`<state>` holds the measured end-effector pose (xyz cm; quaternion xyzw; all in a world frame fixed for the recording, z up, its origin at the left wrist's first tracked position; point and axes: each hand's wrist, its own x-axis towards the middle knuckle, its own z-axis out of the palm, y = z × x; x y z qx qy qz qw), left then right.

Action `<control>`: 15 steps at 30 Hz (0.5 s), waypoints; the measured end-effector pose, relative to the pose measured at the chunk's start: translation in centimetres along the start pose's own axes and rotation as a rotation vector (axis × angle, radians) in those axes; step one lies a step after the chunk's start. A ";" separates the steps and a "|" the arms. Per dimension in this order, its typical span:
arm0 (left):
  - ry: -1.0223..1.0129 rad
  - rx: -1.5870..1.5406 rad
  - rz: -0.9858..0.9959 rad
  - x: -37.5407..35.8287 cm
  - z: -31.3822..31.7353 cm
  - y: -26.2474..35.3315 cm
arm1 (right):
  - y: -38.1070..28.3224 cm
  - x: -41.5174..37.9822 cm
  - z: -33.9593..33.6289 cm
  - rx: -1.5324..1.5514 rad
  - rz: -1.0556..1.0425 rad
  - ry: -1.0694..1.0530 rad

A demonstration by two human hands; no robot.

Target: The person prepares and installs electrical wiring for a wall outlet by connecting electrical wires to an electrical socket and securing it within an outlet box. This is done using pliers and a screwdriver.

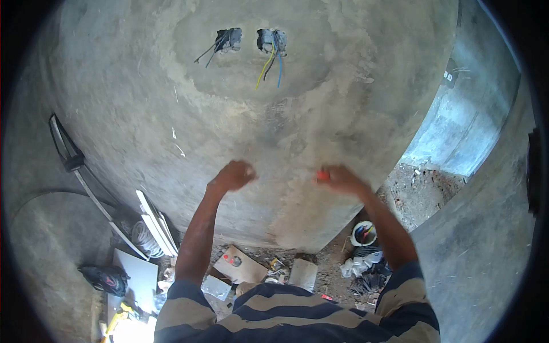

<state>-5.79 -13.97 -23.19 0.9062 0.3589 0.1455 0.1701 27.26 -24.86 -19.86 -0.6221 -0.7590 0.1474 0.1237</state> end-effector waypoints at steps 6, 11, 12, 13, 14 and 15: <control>0.631 -0.213 -0.114 -3.7 -0.5 0.3 | 13.6 -16.7 32.8 0.488 0.688 -0.126; 0.977 -0.469 0.075 -1.8 -7.9 8.0 | 16.2 -47.3 50.1 0.881 1.633 -0.008; 0.994 -0.410 0.089 -1.3 -9.2 8.7 | 15.4 -50.0 49.3 0.906 1.719 -0.019; 1.029 -0.307 0.112 -0.6 -10.7 9.5 | 14.5 -52.3 48.4 0.935 1.773 -0.020; 1.055 -0.202 0.137 0.0 -11.9 10.5 | 13.9 -53.7 48.0 0.962 1.812 -0.022; 1.035 -0.191 0.133 0.5 -13.0 11.8 | 13.6 -54.9 48.1 0.987 1.839 -0.014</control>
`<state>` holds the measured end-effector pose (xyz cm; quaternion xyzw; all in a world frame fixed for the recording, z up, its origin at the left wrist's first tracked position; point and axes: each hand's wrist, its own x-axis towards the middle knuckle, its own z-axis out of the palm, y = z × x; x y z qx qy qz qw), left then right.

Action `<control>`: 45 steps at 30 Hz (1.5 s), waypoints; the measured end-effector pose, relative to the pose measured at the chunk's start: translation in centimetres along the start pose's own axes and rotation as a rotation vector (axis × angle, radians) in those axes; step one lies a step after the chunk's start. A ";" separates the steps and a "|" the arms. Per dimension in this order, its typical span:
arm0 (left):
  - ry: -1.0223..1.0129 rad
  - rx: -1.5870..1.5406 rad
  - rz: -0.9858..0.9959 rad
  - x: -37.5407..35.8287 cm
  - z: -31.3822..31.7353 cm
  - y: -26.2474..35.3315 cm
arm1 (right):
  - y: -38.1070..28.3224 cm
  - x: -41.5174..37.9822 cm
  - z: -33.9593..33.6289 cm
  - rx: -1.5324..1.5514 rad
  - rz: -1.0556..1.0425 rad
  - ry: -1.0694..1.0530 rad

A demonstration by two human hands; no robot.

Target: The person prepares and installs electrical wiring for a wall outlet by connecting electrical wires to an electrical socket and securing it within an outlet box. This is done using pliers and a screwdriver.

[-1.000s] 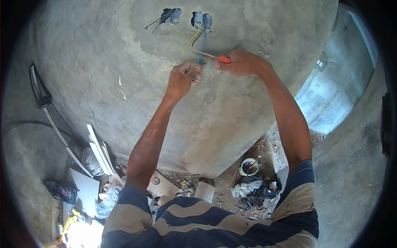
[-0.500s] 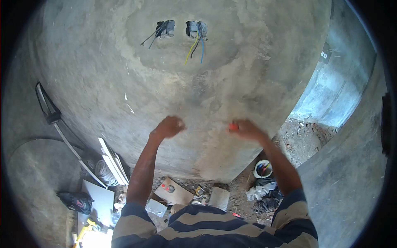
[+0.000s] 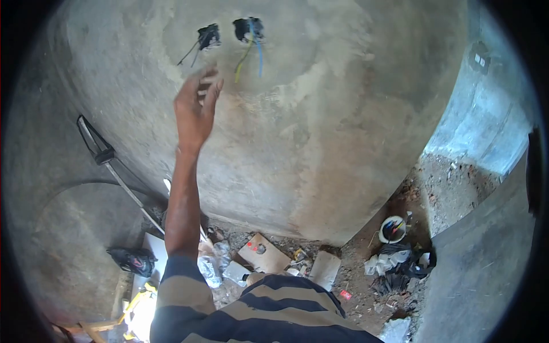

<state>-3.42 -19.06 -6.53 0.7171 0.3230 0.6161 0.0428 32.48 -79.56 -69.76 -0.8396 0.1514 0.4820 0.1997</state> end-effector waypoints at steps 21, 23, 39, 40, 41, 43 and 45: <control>0.026 -0.514 0.250 13.8 6.4 2.1 | -26.0 -0.1 6.5 0.479 -0.718 -0.035; 0.012 -0.469 0.288 13.3 6.7 2.4 | -28.0 -7.6 5.3 0.693 -0.667 -0.087; -0.224 -0.592 0.351 15.3 6.7 1.3 | -45.4 -54.3 -0.2 0.441 -1.734 0.125; -0.221 -0.575 0.357 15.5 6.8 1.1 | -46.7 -57.0 0.3 0.422 -1.811 0.124; -0.219 -0.592 0.360 15.8 7.1 0.8 | -48.1 -59.6 0.8 0.368 -1.869 0.197; -0.201 -0.694 0.348 16.0 7.8 0.4 | -50.7 -64.0 2.1 0.280 -1.978 0.350; -0.214 -0.709 0.340 16.1 8.0 0.6 | -52.3 -68.5 3.7 0.213 -2.030 0.469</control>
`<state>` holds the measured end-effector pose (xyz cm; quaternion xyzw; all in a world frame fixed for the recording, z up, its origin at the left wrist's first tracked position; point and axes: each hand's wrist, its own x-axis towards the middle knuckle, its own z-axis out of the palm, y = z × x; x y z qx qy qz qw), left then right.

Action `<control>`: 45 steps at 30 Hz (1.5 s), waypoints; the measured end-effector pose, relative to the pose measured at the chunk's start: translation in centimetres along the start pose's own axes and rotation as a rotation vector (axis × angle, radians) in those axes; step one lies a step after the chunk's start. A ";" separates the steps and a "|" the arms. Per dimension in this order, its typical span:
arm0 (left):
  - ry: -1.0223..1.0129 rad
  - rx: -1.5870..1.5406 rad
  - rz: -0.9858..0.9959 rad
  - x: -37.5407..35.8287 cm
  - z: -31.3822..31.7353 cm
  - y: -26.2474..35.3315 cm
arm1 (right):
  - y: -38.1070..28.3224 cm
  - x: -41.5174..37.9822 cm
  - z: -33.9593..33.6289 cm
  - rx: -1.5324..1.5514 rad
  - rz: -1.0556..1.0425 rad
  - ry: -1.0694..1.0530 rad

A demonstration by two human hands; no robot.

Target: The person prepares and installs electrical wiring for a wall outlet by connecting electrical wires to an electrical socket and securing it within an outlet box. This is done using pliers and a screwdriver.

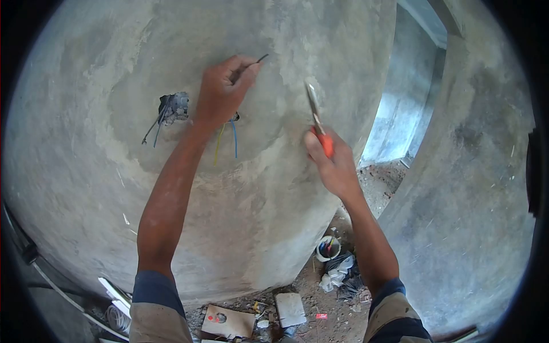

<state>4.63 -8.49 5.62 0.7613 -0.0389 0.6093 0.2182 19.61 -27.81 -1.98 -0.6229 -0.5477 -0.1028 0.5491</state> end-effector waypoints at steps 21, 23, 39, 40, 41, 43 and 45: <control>-0.052 0.019 0.043 0.0 -0.5 0.2 | -5.0 6.3 3.6 -0.230 -0.020 -0.059; -0.059 0.023 0.016 0.0 -0.6 0.4 | -4.9 6.3 3.6 -0.231 -0.034 -0.068; -0.044 0.009 0.018 -0.1 -0.4 0.2 | -5.1 6.5 3.1 -0.230 -0.077 -0.109; -0.042 0.012 0.017 -0.1 -0.4 0.2 | -5.0 6.5 3.1 -0.217 -0.089 -0.103; -0.040 0.014 0.018 -0.1 -0.4 0.2 | -5.0 6.4 3.1 -0.217 -0.091 -0.104; -0.048 0.020 0.026 -0.1 -0.4 0.0 | -5.0 6.5 3.1 -0.218 -0.092 -0.111; -0.046 0.006 0.002 -0.1 -0.4 0.2 | -5.1 6.5 3.0 -0.213 -0.093 -0.118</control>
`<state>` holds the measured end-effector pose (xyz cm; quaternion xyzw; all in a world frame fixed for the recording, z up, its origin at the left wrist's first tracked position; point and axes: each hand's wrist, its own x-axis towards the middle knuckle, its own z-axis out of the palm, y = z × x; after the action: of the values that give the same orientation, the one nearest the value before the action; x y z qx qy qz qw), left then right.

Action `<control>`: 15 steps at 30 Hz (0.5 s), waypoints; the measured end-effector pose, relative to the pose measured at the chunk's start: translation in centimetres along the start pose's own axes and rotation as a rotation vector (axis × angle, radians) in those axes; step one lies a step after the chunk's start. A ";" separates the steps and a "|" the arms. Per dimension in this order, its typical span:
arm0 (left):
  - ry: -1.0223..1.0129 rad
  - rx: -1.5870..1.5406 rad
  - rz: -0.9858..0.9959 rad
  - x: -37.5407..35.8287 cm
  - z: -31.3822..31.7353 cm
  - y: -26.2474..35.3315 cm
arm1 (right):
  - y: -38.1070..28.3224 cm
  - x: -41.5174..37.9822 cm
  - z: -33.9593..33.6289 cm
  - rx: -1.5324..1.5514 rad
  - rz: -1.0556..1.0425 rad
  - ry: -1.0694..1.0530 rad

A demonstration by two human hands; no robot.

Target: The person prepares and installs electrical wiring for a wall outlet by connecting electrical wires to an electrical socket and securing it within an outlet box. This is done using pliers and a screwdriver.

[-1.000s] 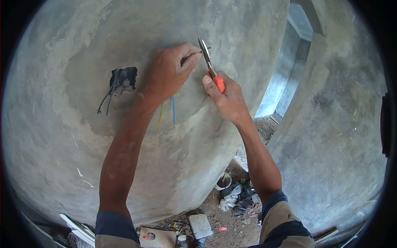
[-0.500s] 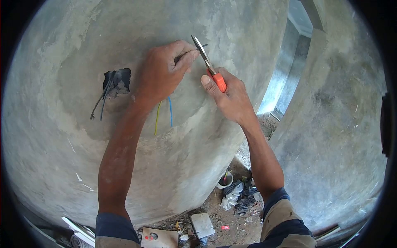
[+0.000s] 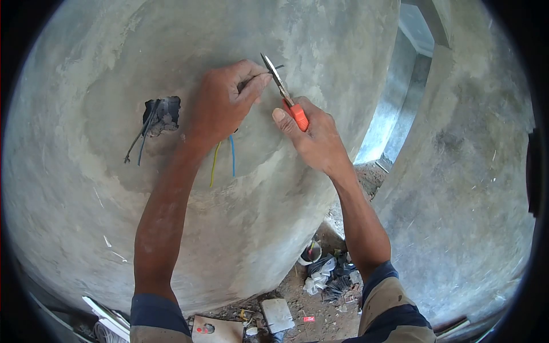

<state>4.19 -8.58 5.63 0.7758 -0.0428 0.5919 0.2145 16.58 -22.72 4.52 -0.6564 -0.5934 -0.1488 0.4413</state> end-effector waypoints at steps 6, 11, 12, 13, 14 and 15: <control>0.001 -0.036 -0.038 0.0 0.0 -0.3 | 0.0 0.1 0.1 0.033 0.002 -0.004; -0.005 -0.026 -0.043 -0.1 -0.3 -0.1 | 0.0 0.1 0.2 0.041 -0.012 0.003; -0.012 -0.027 -0.026 0.0 -0.3 -0.2 | 0.0 0.2 0.2 0.023 -0.014 0.002; -0.019 -0.029 -0.008 0.0 -0.4 -0.1 | -0.1 0.2 0.1 0.005 -0.015 0.002; -0.017 -0.028 -0.008 0.0 -0.5 -0.1 | -0.1 0.2 0.1 0.004 -0.018 0.001; -0.026 -0.027 -0.024 0.0 -0.5 0.0 | -0.1 0.2 0.1 -0.005 -0.007 -0.003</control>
<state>3.69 -8.41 5.72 0.7809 -0.0442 0.5784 0.2316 16.46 -22.55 4.65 -0.6556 -0.5962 -0.1510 0.4381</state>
